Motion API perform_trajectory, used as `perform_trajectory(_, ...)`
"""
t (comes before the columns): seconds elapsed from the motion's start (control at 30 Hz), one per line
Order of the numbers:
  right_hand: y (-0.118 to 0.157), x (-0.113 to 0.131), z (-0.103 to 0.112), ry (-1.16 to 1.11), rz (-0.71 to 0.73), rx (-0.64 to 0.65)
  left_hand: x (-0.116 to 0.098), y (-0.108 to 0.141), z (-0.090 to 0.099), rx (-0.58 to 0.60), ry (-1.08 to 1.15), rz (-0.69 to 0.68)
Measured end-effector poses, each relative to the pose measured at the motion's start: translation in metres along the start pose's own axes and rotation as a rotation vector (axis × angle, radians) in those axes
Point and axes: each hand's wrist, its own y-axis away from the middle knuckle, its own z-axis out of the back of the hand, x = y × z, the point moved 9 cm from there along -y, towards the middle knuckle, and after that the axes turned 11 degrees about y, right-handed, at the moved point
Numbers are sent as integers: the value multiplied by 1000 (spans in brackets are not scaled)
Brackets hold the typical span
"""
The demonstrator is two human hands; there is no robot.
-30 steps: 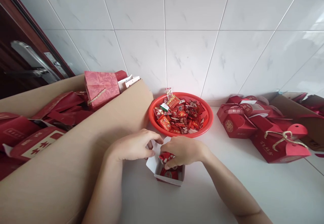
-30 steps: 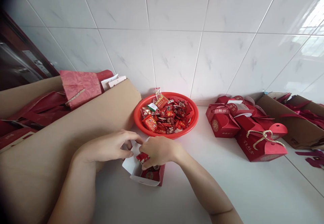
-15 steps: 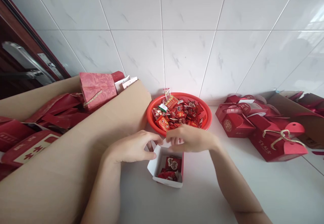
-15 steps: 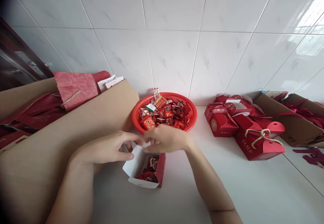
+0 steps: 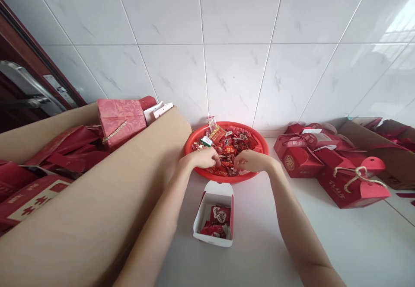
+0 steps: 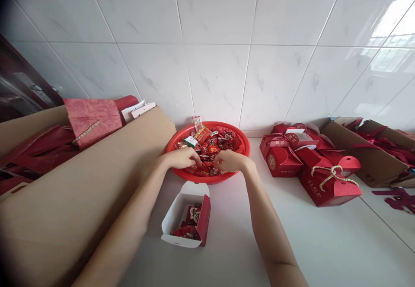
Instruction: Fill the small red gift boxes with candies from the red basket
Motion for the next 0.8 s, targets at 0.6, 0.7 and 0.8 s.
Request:
perform_trajectory(0.6,-17,-33,-14,-56,-239,-8,37,-53,27,-234,85,-16)
perform_trajectory(0.7,-16,-43,-8,-76,-282,-98,21,-48,30,-305,72,-144)
perform_trajectory(0.8,-17,-47,-6,-98,-274,-140,-7,-46,14,-200,83,-296)
